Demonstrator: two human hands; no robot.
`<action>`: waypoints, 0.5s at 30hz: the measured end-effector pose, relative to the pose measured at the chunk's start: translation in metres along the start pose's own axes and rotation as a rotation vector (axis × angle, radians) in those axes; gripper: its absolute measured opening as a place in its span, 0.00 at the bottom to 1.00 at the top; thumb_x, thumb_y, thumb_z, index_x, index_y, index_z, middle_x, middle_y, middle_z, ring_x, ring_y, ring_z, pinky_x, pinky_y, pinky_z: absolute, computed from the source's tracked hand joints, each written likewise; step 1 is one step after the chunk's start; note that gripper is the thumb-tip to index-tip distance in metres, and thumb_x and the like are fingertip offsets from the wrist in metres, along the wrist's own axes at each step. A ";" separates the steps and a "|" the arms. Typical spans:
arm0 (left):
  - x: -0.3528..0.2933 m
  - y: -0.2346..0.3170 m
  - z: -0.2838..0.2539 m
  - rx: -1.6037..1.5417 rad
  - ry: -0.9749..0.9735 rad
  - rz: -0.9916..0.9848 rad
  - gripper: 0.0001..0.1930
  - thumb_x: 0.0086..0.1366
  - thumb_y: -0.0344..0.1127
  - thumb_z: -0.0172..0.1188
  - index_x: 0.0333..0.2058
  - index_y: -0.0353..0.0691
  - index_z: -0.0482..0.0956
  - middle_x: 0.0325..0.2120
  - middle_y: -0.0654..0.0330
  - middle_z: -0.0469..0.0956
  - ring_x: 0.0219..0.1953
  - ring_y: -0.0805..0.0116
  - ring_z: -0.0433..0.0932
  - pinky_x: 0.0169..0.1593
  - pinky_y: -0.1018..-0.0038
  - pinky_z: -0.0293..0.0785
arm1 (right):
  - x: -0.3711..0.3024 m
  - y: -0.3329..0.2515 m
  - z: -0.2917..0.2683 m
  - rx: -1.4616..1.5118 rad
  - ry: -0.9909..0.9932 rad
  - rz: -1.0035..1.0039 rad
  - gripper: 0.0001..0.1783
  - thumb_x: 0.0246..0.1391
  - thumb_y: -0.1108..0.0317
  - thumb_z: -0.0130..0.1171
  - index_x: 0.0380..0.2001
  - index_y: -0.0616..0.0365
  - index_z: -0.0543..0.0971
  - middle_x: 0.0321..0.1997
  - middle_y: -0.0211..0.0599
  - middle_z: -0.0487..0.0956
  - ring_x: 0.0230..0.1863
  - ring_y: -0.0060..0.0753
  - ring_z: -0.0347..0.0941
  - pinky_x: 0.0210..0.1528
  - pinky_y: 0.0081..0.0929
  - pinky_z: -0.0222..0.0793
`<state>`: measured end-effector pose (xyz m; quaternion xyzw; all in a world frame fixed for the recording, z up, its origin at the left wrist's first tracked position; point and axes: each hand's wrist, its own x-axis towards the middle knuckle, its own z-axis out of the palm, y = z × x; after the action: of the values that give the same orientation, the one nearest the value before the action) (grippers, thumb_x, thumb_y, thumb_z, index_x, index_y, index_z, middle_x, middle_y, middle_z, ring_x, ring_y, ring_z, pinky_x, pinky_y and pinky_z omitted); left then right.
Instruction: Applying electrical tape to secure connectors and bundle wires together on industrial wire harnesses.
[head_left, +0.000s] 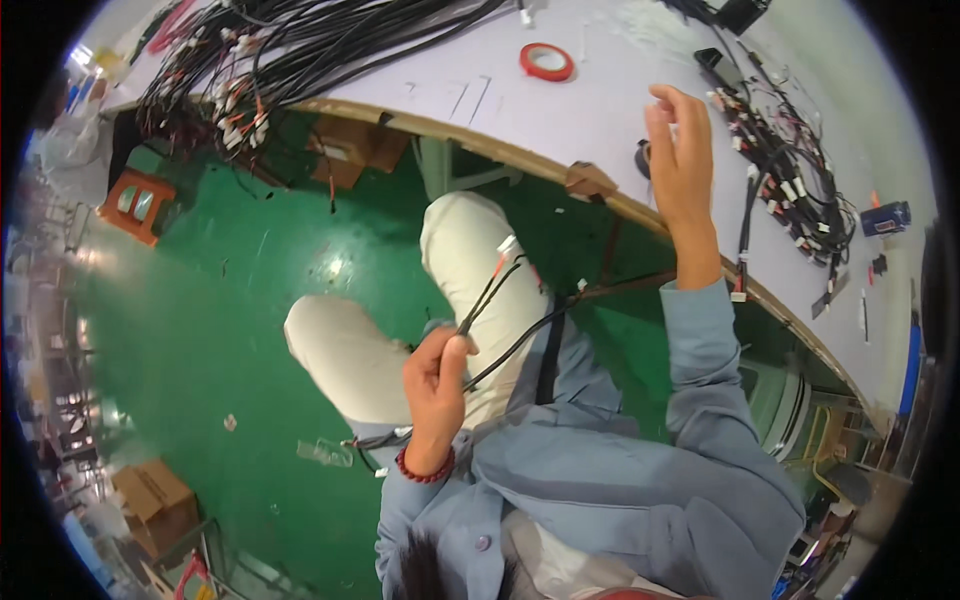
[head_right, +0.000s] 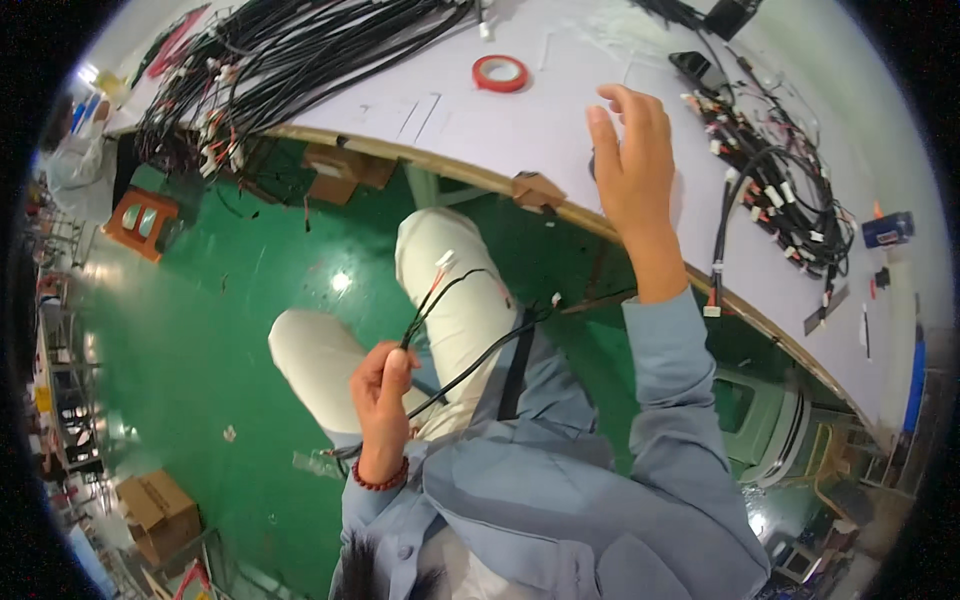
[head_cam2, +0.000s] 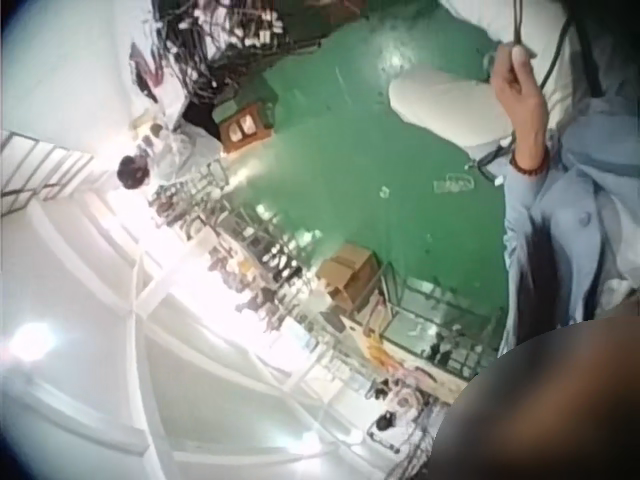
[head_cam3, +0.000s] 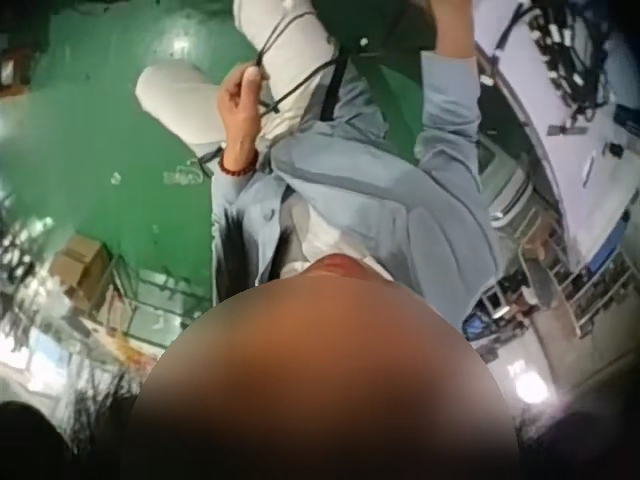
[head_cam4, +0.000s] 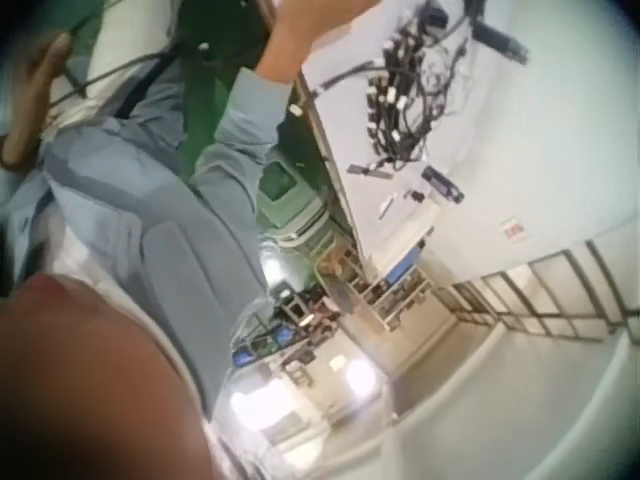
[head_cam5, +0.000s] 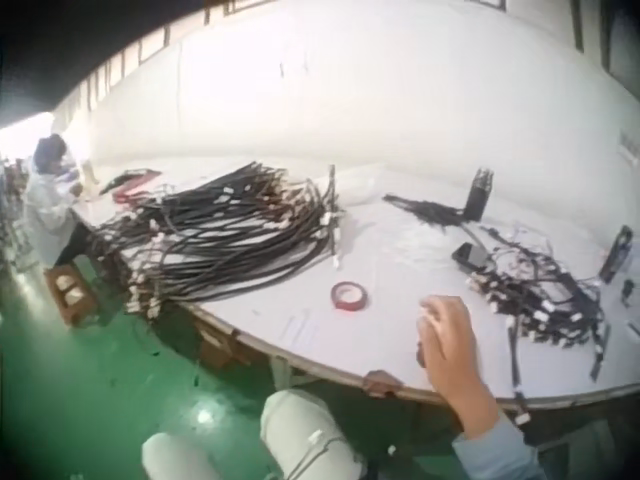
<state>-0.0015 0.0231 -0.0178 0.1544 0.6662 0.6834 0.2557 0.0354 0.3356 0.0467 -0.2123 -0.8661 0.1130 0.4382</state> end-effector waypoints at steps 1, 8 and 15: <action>0.000 0.000 -0.001 -0.007 -0.016 0.001 0.15 0.66 0.39 0.50 0.25 0.34 0.74 0.17 0.72 0.61 0.21 0.84 0.54 0.24 0.82 0.47 | 0.000 0.006 -0.009 0.017 0.067 0.048 0.16 0.59 0.59 0.48 0.44 0.58 0.73 0.40 0.35 0.71 0.40 0.31 0.67 0.45 0.27 0.62; 0.004 0.000 0.010 -0.056 -0.053 -0.009 0.16 0.65 0.43 0.52 0.26 0.35 0.73 0.17 0.72 0.60 0.20 0.83 0.53 0.24 0.82 0.46 | -0.016 -0.010 -0.034 -0.466 -0.351 0.204 0.18 0.53 0.53 0.54 0.38 0.56 0.75 0.34 0.35 0.73 0.35 0.34 0.71 0.36 0.30 0.67; 0.003 0.004 0.010 -0.065 -0.033 -0.006 0.16 0.66 0.43 0.52 0.27 0.35 0.73 0.17 0.72 0.60 0.20 0.84 0.53 0.24 0.82 0.46 | -0.028 -0.021 -0.030 0.129 -0.295 0.121 0.12 0.47 0.64 0.52 0.34 0.60 0.73 0.31 0.34 0.67 0.25 0.25 0.65 0.29 0.22 0.63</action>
<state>0.0012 0.0331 -0.0138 0.1553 0.6397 0.7013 0.2736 0.0684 0.3039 0.0523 -0.2167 -0.8976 0.2245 0.3113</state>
